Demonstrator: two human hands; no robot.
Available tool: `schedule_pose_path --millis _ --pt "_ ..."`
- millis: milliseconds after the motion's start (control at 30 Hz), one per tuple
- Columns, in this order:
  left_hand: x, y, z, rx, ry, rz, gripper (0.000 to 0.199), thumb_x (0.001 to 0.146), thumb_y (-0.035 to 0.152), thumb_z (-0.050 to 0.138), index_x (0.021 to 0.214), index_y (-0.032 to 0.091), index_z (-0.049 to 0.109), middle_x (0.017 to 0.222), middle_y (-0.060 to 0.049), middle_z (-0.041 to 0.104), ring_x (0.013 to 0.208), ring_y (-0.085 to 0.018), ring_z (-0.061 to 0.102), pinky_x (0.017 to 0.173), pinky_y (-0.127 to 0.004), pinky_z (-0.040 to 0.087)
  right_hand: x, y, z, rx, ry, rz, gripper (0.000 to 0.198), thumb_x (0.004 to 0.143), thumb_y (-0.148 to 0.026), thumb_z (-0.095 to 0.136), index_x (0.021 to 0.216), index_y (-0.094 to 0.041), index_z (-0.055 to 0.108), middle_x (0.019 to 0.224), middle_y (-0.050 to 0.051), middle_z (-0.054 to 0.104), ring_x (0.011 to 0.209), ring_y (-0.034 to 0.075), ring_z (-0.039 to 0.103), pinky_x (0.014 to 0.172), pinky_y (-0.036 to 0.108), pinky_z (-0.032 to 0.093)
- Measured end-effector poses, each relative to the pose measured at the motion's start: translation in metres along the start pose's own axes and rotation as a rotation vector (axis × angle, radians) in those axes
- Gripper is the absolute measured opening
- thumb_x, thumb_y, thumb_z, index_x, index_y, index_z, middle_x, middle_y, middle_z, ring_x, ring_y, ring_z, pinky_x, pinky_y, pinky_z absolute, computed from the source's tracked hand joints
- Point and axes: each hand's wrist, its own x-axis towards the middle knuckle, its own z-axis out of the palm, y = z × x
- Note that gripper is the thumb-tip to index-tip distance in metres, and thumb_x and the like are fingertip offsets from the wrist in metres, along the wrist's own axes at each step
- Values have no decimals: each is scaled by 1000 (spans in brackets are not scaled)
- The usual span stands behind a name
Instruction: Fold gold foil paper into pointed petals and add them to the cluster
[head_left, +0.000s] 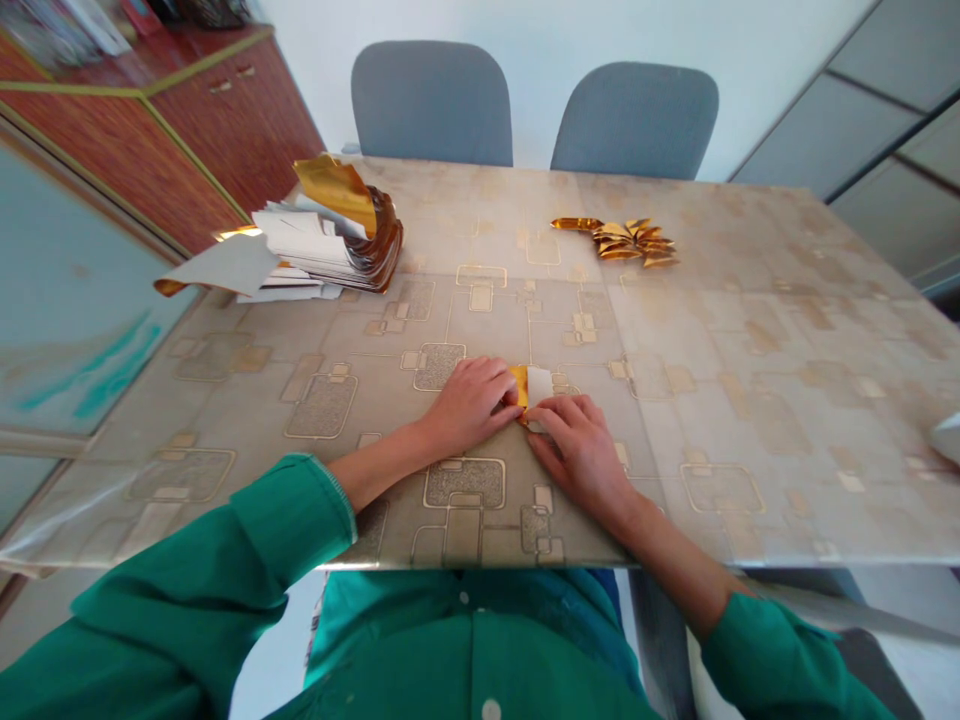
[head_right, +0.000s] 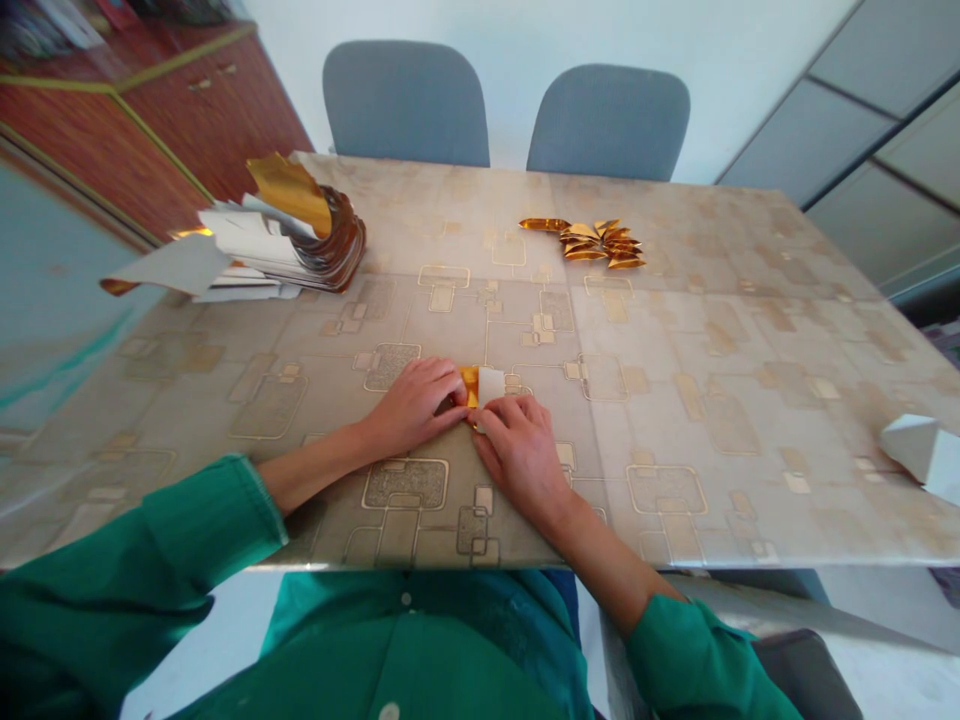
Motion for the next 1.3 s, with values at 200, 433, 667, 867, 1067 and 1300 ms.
schedule_pose_path --millis 200,433,667,867,1067,1300 --pt "-1 1 0 -9 8 -14 15 93 29 58 83 17 57 90 -4 57 90 -22 51 80 -35 37 -3 -1 -2 -50 -44 -35 28 96 -24 52 121 -20 64 109 10 64 99 25 49 89 43 44" --pt "-2 0 2 -42 30 -33 18 94 31 57 83 17 59 91 -5 57 90 -22 52 80 -36 38 -4 -2 -1 -66 -32 -58 25 96 -25 52 114 -19 69 108 11 64 99 26 48 87 44 45" --pt "-2 -7 0 -81 55 -96 24 89 39 66 79 17 61 91 -4 59 90 -22 54 80 -36 39 -4 -1 -2 -75 -25 -80 25 96 -26 52 112 -21 70 106 11 64 99 26 50 85 42 46" --pt "-2 -7 0 -105 71 -148 26 86 41 70 76 18 64 91 -3 60 89 -21 56 80 -36 40 -5 0 -2 -70 -18 -99 26 96 -25 52 113 -19 70 104 11 64 98 25 51 85 41 46" --pt "-5 -16 0 -111 98 -79 23 90 40 65 81 18 68 94 -4 61 93 -21 56 86 -38 40 -5 0 -1 -45 -22 -94 26 94 -23 54 113 -19 70 106 11 64 100 26 50 85 42 46" --pt "-7 -29 -5 -162 68 48 18 91 36 65 86 19 70 102 -5 61 99 -20 56 89 -36 40 -7 1 2 -38 5 -107 26 94 -23 54 114 -17 69 106 11 64 100 26 49 86 43 46"
